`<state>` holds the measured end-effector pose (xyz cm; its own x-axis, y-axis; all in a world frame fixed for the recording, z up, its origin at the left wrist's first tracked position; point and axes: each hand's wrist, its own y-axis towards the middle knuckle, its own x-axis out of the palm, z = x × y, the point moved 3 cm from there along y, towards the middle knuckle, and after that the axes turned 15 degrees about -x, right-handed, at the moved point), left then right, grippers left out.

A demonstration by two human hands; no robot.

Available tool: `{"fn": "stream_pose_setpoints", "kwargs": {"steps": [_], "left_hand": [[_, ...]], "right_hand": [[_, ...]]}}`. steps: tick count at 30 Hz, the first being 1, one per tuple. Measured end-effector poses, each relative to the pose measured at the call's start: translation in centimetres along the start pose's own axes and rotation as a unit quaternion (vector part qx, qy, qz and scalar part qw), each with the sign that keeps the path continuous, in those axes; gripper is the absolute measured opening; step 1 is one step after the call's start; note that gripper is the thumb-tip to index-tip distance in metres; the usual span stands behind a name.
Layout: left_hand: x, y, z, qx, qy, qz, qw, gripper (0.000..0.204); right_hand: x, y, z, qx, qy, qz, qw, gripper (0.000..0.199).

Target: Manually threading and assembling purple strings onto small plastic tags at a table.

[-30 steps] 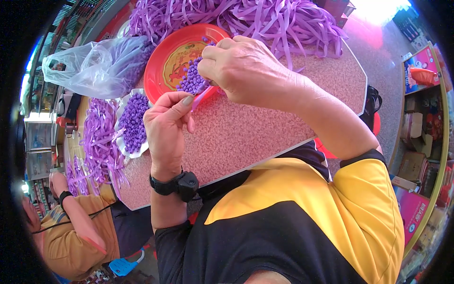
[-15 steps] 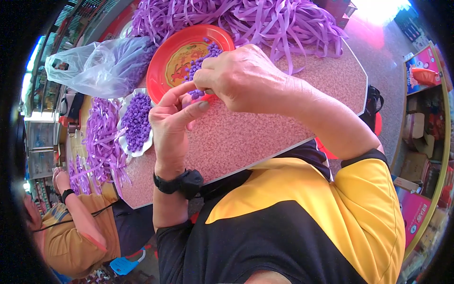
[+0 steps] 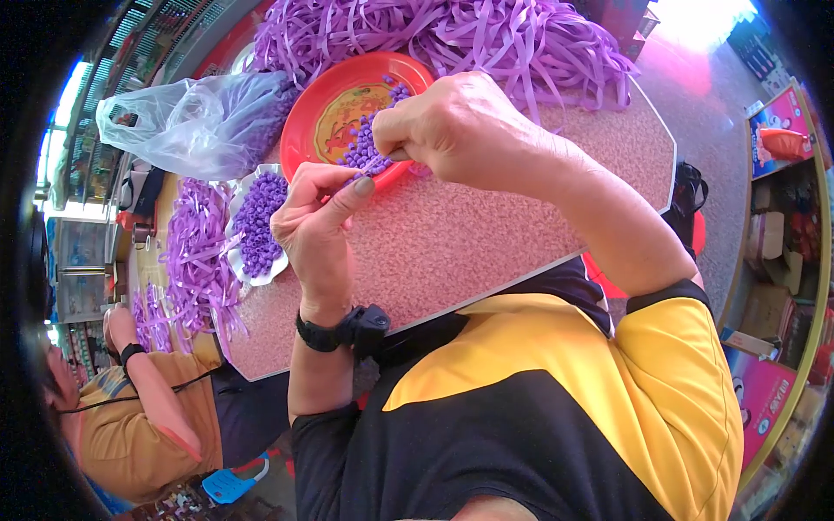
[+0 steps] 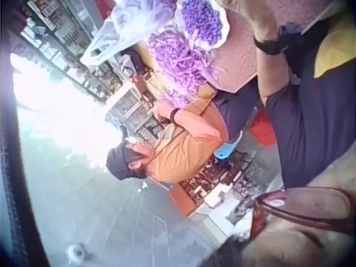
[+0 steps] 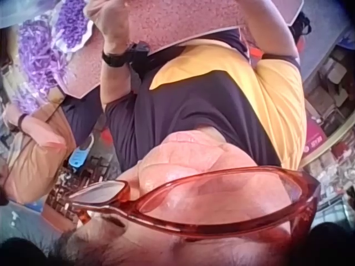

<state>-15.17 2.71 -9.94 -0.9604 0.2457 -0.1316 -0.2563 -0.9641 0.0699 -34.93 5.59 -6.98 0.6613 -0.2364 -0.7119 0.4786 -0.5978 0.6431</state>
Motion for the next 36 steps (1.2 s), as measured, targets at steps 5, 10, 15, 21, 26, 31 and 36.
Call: {"fn": "stream_pose_setpoints", "kwargs": {"steps": [5, 10, 15, 21, 26, 31, 36], "left_hand": [[0.1, -0.2, 0.3, 0.044, 0.004, 0.008, 0.999, 0.012], [0.5, -0.1, 0.3, 0.029, 0.01, 0.011, 0.999, 0.016], [0.8, -0.5, 0.4, 0.05, 0.065, 0.018, 0.996, 0.022], [0.9, -0.4, 0.2, 0.079, 0.059, 0.032, 0.995, 0.019], [0.9, -0.6, 0.7, 0.094, 0.065, 0.044, 0.992, 0.018], [0.7, -0.7, 0.9, 0.119, 0.089, 0.054, 0.987, 0.018], [0.7, -0.6, 1.0, 0.139, 0.114, 0.062, 0.982, 0.019]], "right_hand": [[-0.9, 0.1, 0.3, 0.037, 0.049, -0.003, 0.998, 0.013], [-1.5, 0.3, 0.4, 0.044, 0.055, -0.027, 0.997, 0.014], [-1.2, 0.2, 0.1, 0.03, 0.058, -0.026, 0.997, 0.013], [-1.1, 0.1, 0.1, 0.026, 0.061, -0.03, 0.997, 0.012], [-1.2, 0.2, 0.2, 0.019, 0.061, -0.034, 0.997, 0.01], [-1.3, 0.3, 0.0, 0.013, 0.069, -0.03, 0.997, 0.013], [-1.1, 0.1, 0.2, 0.018, 0.065, -0.026, 0.997, 0.014]]}}
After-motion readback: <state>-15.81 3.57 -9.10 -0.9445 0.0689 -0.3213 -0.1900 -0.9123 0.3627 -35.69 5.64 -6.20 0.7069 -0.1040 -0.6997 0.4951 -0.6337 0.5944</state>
